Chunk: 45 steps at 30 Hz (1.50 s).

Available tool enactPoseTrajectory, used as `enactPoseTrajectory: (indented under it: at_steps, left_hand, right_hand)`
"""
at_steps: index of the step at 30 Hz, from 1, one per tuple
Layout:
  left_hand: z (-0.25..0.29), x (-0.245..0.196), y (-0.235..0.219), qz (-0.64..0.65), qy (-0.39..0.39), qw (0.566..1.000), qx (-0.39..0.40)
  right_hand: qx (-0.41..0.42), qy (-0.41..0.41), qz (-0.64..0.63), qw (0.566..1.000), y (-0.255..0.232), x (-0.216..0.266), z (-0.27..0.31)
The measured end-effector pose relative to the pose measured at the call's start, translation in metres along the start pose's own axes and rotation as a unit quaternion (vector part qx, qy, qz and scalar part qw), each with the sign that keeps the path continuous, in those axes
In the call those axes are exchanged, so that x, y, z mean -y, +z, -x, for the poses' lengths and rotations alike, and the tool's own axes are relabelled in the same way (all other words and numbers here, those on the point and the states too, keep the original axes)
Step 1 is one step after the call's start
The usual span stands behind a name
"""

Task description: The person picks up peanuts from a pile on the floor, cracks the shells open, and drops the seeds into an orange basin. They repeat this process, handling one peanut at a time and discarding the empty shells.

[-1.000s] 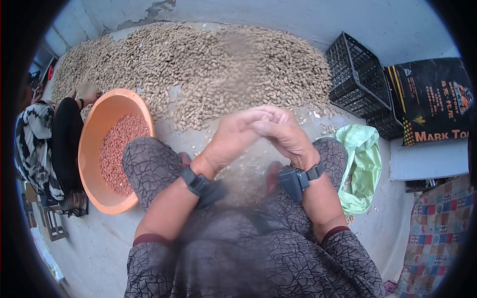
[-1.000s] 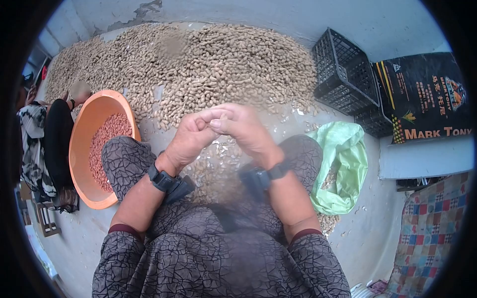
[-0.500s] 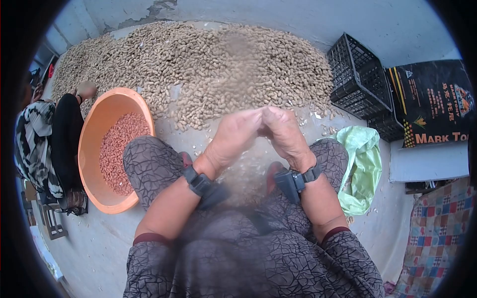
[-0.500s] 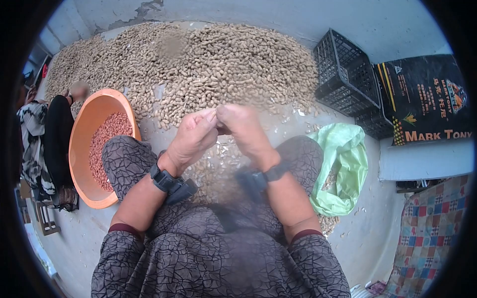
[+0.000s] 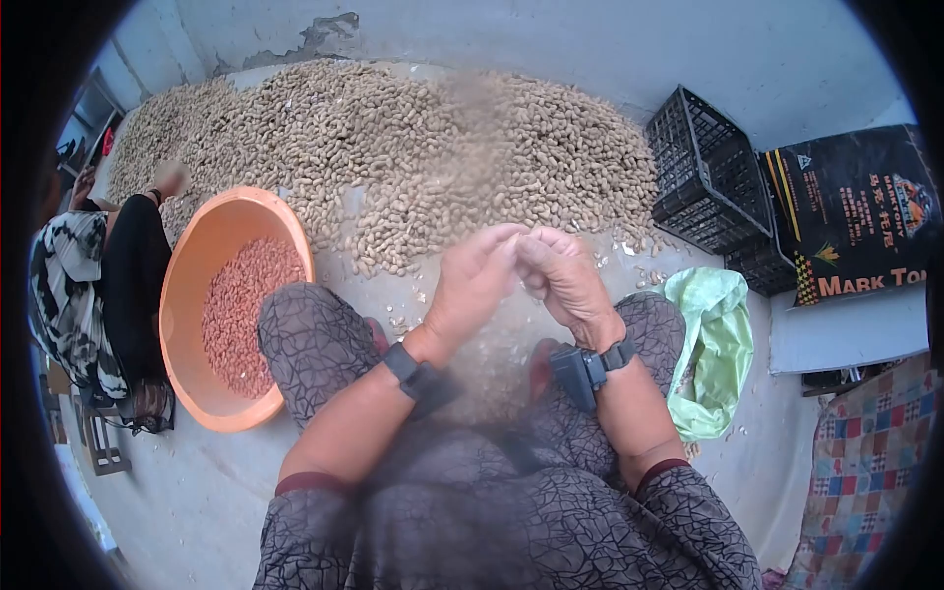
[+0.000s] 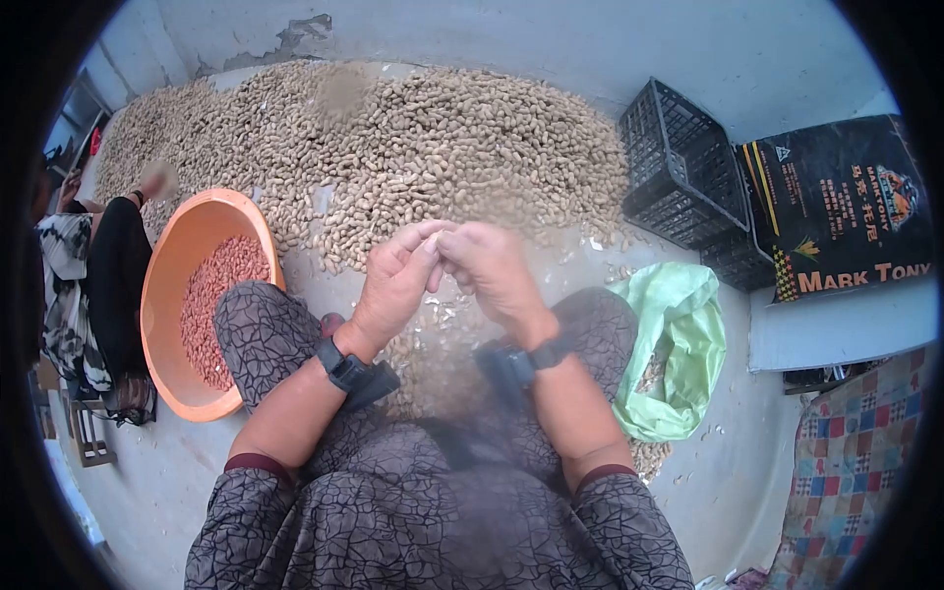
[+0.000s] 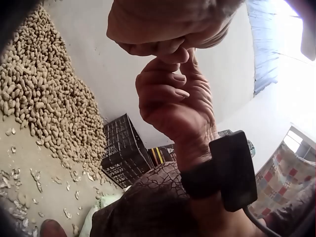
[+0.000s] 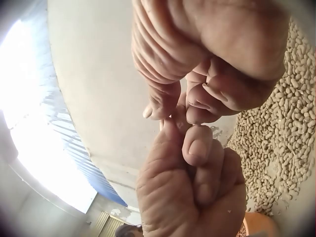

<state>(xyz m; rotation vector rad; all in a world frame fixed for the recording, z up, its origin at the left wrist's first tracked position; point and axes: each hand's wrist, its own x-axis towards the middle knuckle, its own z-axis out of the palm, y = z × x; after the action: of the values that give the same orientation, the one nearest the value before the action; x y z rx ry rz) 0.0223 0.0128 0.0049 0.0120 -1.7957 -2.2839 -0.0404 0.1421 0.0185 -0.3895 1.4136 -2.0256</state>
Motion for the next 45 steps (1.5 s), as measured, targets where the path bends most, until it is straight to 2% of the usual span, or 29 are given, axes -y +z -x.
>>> enactPoseTrajectory:
  at_steps: [3, 8, 12, 15, 18, 20, 21, 23, 26, 30, 33, 36, 38, 39, 41, 45]
  left_hand:
    - [-0.002, 0.000, 0.000, -0.061, 0.035, 0.998, -0.002]
    - [-0.003, 0.010, -0.001, -0.150, 0.072, 0.984, -0.057]
    - [-0.002, 0.014, -0.002, -0.167, 0.077, 0.980, -0.081]
    - [-0.003, 0.014, -0.003, -0.153, 0.042, 0.982, -0.100]
    - [-0.005, 0.015, -0.006, -0.125, 0.011, 0.985, -0.115]
    - [-0.007, 0.012, -0.005, -0.015, -0.060, 0.989, -0.136]
    - [-0.008, 0.012, -0.006, -0.014, -0.060, 0.989, -0.137]
    - [-0.009, 0.013, -0.010, 0.062, -0.114, 0.987, -0.098]
    - [-0.011, 0.016, -0.013, 0.135, -0.143, 0.978, -0.069]
    - [-0.012, 0.007, -0.011, 0.171, -0.167, 0.969, -0.064]
    - [-0.012, 0.010, -0.013, 0.226, -0.187, 0.953, -0.074]
    - [-0.013, 0.021, -0.016, 0.211, -0.176, 0.960, -0.057]
    - [-0.011, 0.020, -0.015, 0.011, -0.137, 0.990, -0.032]
    - [-0.012, 0.025, -0.016, 0.011, -0.138, 0.990, -0.031]
    - [-0.017, 0.040, -0.020, -0.055, -0.054, 0.996, -0.053]
    - [-0.017, 0.018, -0.021, -0.097, -0.110, 0.988, -0.050]
  right_hand:
    - [-0.014, 0.011, -0.009, 1.000, 0.000, -0.002, -0.003]
    - [-0.054, 0.023, 0.004, 0.998, 0.004, -0.011, -0.007]
    - [-0.093, -0.007, 0.034, 0.995, 0.011, -0.018, -0.009]
    - [-0.100, -0.023, 0.041, 0.994, 0.014, -0.023, -0.011]
    - [-0.116, -0.034, 0.043, 0.992, 0.019, -0.024, -0.012]
    - [-0.114, -0.042, 0.042, 0.992, 0.019, -0.026, -0.012]
    - [-0.112, -0.051, 0.041, 0.992, 0.019, -0.027, -0.012]
    - [-0.113, -0.046, 0.034, 0.992, 0.017, -0.030, -0.013]
    - [-0.108, -0.038, 0.008, 0.993, 0.011, -0.036, -0.016]
    - [-0.085, -0.019, -0.061, 0.994, 0.010, -0.033, -0.016]
    - [-0.074, -0.006, -0.041, 0.996, 0.015, -0.025, -0.016]
    - [-0.083, 0.000, -0.005, 0.997, 0.007, -0.030, -0.016]
    - [-0.084, -0.002, -0.001, 0.996, 0.005, -0.031, -0.015]
    - [-0.085, -0.002, 0.003, 0.996, 0.004, -0.031, -0.015]
    - [-0.090, 0.001, 0.006, 0.996, 0.004, -0.028, -0.012]
    - [-0.091, 0.003, -0.001, 0.996, 0.002, -0.029, -0.013]
